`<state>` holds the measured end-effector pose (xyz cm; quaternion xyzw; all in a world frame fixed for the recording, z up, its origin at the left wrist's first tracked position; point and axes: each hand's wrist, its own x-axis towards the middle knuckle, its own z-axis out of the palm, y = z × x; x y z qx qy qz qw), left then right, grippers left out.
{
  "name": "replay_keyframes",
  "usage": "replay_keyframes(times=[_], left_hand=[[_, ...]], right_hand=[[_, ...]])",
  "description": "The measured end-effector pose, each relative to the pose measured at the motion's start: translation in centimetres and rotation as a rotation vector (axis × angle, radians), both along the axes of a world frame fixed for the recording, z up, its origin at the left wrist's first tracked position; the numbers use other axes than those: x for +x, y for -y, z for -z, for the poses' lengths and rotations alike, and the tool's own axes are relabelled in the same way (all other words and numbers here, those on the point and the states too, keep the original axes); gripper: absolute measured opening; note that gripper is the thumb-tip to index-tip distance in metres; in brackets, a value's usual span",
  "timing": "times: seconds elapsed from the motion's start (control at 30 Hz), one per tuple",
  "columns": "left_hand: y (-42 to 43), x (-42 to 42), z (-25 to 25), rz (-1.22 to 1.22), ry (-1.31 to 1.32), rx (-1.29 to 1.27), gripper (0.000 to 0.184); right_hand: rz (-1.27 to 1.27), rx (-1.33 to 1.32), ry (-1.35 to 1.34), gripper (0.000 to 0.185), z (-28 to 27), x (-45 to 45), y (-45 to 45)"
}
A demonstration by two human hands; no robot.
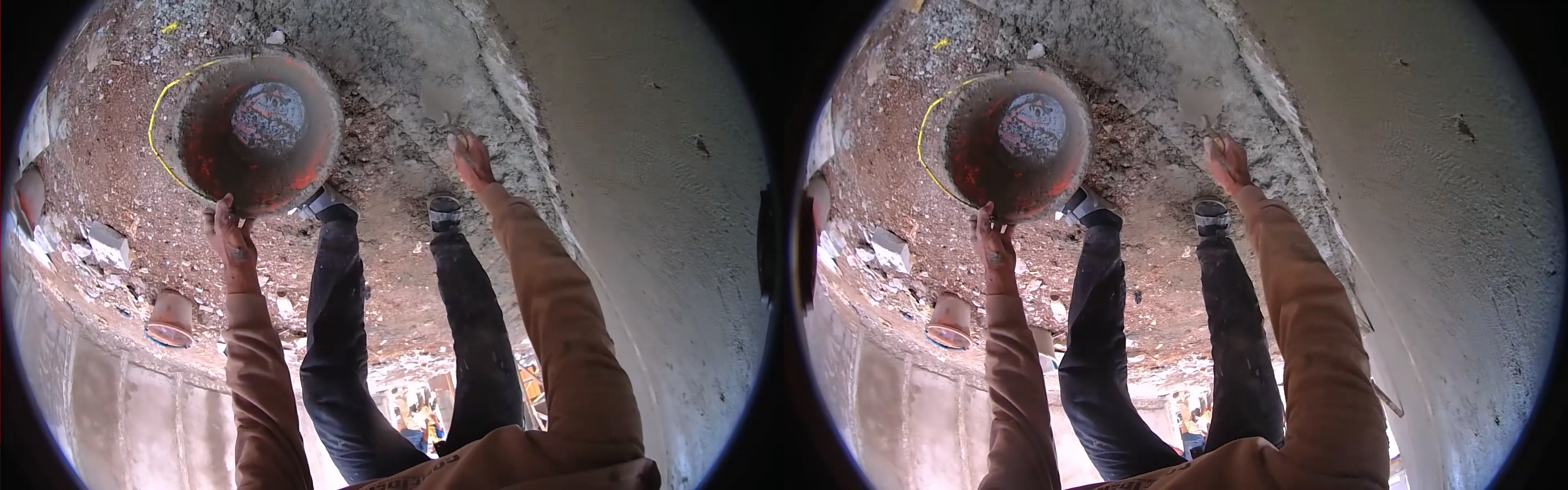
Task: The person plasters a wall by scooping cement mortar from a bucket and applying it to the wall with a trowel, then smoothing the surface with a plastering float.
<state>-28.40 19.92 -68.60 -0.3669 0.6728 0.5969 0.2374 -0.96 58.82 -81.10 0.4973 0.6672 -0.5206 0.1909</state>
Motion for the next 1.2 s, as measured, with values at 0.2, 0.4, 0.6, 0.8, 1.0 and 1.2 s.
replay_keyframes(times=[0.2,0.4,0.6,0.8,1.0,1.2], left_hand=[[-1.5,-0.1,-0.1,-0.035,-0.011,-0.062,0.017],[-4.5,5.6,-9.6,-0.146,0.018,-0.201,0.008],[-5.8,8.4,-8.3,-0.237,-0.039,-0.039,0.012],[-8.4,10.9,-4.3,-0.143,-0.170,0.104,0.026],[-9.6,7.7,-6.0,-0.098,-0.198,0.159,0.028],[-6.3,5.4,-6.0,-0.263,-0.083,0.072,0.039]], right_hand=[[0.225,-0.211,0.072,0.034,-4.7,-5.2,0.0],[-0.139,0.174,0.008,0.043,3.1,-9.9,-5.3],[-0.100,0.301,-0.149,0.044,-4.0,-9.9,-3.7],[-0.524,0.613,-0.267,0.031,-19.3,-12.3,0.9],[-0.211,0.419,-0.010,0.022,-18.8,-7.6,-2.1],[0.091,-0.238,0.157,0.038,-4.1,-10.9,-5.7]])
